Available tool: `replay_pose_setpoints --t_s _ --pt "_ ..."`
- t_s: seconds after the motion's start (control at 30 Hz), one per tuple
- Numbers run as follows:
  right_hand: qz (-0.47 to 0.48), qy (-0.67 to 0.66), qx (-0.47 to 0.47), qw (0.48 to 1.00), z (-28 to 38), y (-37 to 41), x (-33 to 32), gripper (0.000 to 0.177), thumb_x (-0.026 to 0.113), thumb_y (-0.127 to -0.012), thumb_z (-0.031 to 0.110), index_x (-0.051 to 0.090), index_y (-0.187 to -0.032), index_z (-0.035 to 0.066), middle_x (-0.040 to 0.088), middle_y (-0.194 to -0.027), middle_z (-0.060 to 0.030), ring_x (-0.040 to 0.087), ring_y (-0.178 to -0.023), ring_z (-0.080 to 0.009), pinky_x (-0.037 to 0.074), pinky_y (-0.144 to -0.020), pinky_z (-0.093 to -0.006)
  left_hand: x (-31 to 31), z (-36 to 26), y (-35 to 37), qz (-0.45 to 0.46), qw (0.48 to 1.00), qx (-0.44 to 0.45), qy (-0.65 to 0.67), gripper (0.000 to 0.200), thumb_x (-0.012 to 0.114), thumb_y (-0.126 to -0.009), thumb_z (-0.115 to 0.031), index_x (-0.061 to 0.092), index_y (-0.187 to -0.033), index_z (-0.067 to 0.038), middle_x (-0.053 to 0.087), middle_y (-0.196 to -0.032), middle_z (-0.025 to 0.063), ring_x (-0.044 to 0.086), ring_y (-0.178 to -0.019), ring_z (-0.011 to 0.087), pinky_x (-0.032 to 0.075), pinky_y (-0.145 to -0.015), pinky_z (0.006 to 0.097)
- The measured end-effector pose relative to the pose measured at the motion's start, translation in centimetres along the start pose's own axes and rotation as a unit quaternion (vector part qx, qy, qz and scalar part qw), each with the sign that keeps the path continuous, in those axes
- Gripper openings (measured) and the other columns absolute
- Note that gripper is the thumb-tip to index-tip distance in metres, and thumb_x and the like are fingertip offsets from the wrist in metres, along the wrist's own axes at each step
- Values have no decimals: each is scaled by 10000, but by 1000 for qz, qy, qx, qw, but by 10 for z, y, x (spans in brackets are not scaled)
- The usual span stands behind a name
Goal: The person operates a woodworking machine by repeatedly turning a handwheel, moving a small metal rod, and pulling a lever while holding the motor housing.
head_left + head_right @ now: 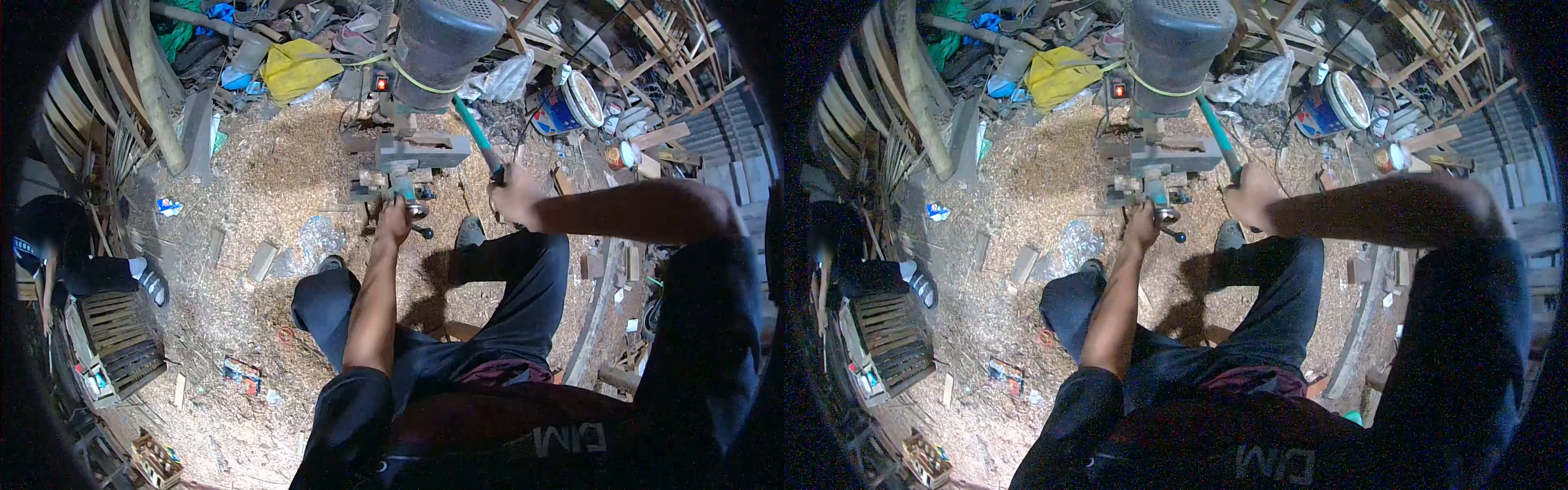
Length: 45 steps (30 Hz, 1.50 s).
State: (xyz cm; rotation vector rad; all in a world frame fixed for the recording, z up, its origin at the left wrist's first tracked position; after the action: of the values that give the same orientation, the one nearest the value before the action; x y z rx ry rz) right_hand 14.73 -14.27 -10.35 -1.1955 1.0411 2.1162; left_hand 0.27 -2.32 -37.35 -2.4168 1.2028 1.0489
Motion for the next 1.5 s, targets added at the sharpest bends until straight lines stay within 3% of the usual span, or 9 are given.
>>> replay_pose_setpoints --t_s 0.03,0.3,0.43,0.67,0.93,1.2,1.3,1.37,1.5 --pt "-80 71 -61 992 5 4 4 337 613 -809 180 551 -1025 -72 636 -908 -302 639 -898 -452 500 -788 -505 1 1 -2 27 1000 -8 1 376 582 -893 -172 489 -1209 9 592 -1170 280 542 -1142 446 463 -943 518" --pt "-67 -60 -78 993 -30 0 71 275 604 -812 122 491 -973 -70 600 -876 -323 605 -881 -499 477 -783 -525 -13 -13 6 -49 999 -6 16 271 616 -906 -196 513 -1050 10 627 -1017 274 585 -991 464 482 -836 535" --pt "-169 -73 -112 976 -37 1 102 283 602 -823 94 463 -1022 -50 593 -809 -297 597 -809 -493 459 -718 -550 -11 -10 5 -34 999 -2 25 296 645 -905 -210 513 -1067 -1 621 -1005 276 596 -956 476 489 -806 545" --pt "-183 -108 -93 973 -65 -31 177 345 588 -829 60 399 -1092 -58 579 -922 -352 582 -874 -516 447 -747 -579 -16 -19 12 -66 995 -13 76 289 663 -882 -169 516 -1044 20 591 -1036 290 547 -1010 488 441 -859 530" --pt "-169 -170 -61 969 -81 -62 226 374 590 -843 81 374 -1111 -64 595 -775 -309 590 -753 -519 449 -661 -592 -12 -8 9 -69 996 -12 61 294 663 -880 -180 529 -1077 -6 607 -1052 255 571 -1008 464 460 -863 523" --pt "-153 -198 -115 961 -67 -35 190 376 598 -868 100 387 -1156 -19 609 -794 -318 598 -758 -530 463 -666 -604 -11 -8 23 -27 997 -46 59 436 659 -892 -231 515 -1261 -51 578 -1211 233 558 -1122 429 466 -939 478" --pt "-309 -157 -270 898 -41 4 122 407 580 -876 83 423 -1230 -41 626 -931 -272 642 -827 -430 519 -722 -500 -11 -5 29 -39 996 -14 76 522 660 -879 -185 473 -1350 -55 511 -1321 226 520 -1196 421 454 -989 459" --pt "-332 -168 -339 864 -28 25 69 368 587 -879 86 483 -1208 -43 630 -1007 -237 654 -864 -358 534 -754 -439 -11 -3 30 -47 996 14 73 556 651 -874 -166 444 -1374 -41 501 -1339 240 509 -1212 429 445 -1006 460" --pt "-230 -255 -368 864 11 43 -47 279 659 -906 220 629 -1089 11 653 -1021 -133 654 -880 -215 532 -792 -320 4 15 29 -62 996 60 31 638 637 -868 -157 368 -1431 -22 468 -1380 284 480 -1248 448 421 -1047 463"
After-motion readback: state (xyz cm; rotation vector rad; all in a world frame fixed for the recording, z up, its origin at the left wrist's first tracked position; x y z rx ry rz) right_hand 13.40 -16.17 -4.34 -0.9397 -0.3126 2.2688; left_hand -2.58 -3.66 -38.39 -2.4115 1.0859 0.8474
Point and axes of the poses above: each hand's wrist, its own y-axis away from the middle knuckle, its own x-axis out of the palm, z = x × y, the point moved 7 cm from there along -y, towards the middle knuckle
